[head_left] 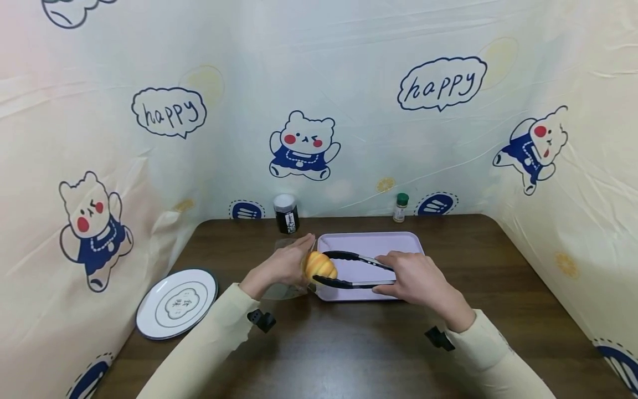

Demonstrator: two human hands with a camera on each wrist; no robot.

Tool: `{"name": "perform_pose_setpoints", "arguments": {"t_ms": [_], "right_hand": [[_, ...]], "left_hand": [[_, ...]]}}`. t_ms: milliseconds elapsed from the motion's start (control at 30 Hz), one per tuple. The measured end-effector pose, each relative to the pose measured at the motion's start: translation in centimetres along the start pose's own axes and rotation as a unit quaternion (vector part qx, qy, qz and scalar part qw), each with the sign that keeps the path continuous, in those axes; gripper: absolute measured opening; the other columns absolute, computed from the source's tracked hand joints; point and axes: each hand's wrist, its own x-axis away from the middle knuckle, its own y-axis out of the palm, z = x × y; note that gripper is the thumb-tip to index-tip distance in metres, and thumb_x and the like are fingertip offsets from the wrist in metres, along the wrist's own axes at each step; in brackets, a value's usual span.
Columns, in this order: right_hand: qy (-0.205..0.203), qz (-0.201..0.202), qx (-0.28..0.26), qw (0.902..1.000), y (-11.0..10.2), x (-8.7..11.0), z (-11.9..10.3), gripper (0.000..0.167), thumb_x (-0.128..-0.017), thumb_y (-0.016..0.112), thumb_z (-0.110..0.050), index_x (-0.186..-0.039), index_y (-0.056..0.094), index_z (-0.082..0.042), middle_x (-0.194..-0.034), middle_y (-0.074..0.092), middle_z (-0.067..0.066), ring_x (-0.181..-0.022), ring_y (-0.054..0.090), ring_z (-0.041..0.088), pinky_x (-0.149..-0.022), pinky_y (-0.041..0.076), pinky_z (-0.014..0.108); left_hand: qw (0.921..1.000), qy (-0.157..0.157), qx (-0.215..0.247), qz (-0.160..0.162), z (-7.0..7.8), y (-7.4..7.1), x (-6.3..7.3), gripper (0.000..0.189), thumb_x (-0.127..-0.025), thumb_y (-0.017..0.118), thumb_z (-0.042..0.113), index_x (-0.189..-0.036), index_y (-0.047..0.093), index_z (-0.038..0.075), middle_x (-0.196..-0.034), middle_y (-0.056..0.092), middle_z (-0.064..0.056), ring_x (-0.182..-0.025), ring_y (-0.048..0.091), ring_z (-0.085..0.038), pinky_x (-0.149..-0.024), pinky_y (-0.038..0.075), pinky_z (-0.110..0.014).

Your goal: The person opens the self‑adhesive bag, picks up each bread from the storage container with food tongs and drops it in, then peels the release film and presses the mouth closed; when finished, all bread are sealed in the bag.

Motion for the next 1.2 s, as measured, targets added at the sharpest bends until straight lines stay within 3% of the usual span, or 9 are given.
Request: {"name": "perform_pose_setpoints", "arguments": {"t_ms": [333,500,733,1000,1200], "right_hand": [[0.024,-0.001,0.013,0.9996,-0.3,-0.1,-1.3,0.062,-0.072,0.084,-0.054,-0.115,0.074,-0.011,-0.093,0.074,0.004,-0.065,0.060,0.014,-0.056,0.051,0.032],[-0.002,0.020,0.052,0.9985,-0.6,0.0,-2.1,0.062,-0.072,0.084,-0.055,-0.115,0.072,-0.013,-0.086,0.070,-0.001,-0.059,0.057,0.013,-0.051,0.047,0.028],[-0.018,0.045,0.085,0.9952,-0.7,-0.4,-2.7,0.060,-0.070,0.085,-0.056,-0.112,0.072,-0.014,-0.081,0.068,-0.003,-0.054,0.051,0.013,-0.047,0.042,0.026],[0.009,0.030,0.075,0.9967,-0.2,-0.8,-2.9,0.061,-0.072,0.083,-0.055,-0.112,0.071,-0.010,-0.081,0.068,0.001,-0.054,0.052,0.014,-0.049,0.048,0.029],[-0.019,0.047,0.090,0.9946,-0.1,-0.8,-2.8,0.057,-0.073,0.084,-0.053,-0.109,0.070,-0.011,-0.078,0.064,-0.001,-0.053,0.051,0.013,-0.050,0.050,0.030]], "left_hand": [[0.9998,-0.009,0.014,0.004,0.1,0.2,-0.1,0.111,-0.069,0.089,0.015,-0.159,0.024,0.007,-0.167,0.021,-0.010,-0.149,0.033,-0.035,-0.116,0.036,-0.057],[0.9999,-0.009,0.008,0.008,0.1,0.1,-0.1,0.112,-0.069,0.089,0.016,-0.158,0.023,0.005,-0.167,0.020,-0.012,-0.150,0.032,-0.035,-0.114,0.038,-0.057],[0.9998,-0.016,0.000,0.008,0.3,0.2,-0.1,0.112,-0.069,0.089,0.017,-0.159,0.023,0.007,-0.167,0.020,-0.010,-0.144,0.041,-0.037,-0.110,0.043,-0.055],[0.9998,-0.013,0.015,0.008,0.5,0.3,-0.2,0.110,-0.069,0.089,0.014,-0.159,0.025,0.009,-0.167,0.022,-0.008,-0.145,0.039,-0.035,-0.111,0.041,-0.057],[0.9999,-0.009,0.007,0.007,0.5,0.4,-0.2,0.111,-0.070,0.089,0.014,-0.159,0.024,0.009,-0.168,0.021,-0.007,-0.146,0.038,-0.033,-0.111,0.040,-0.057]]}}
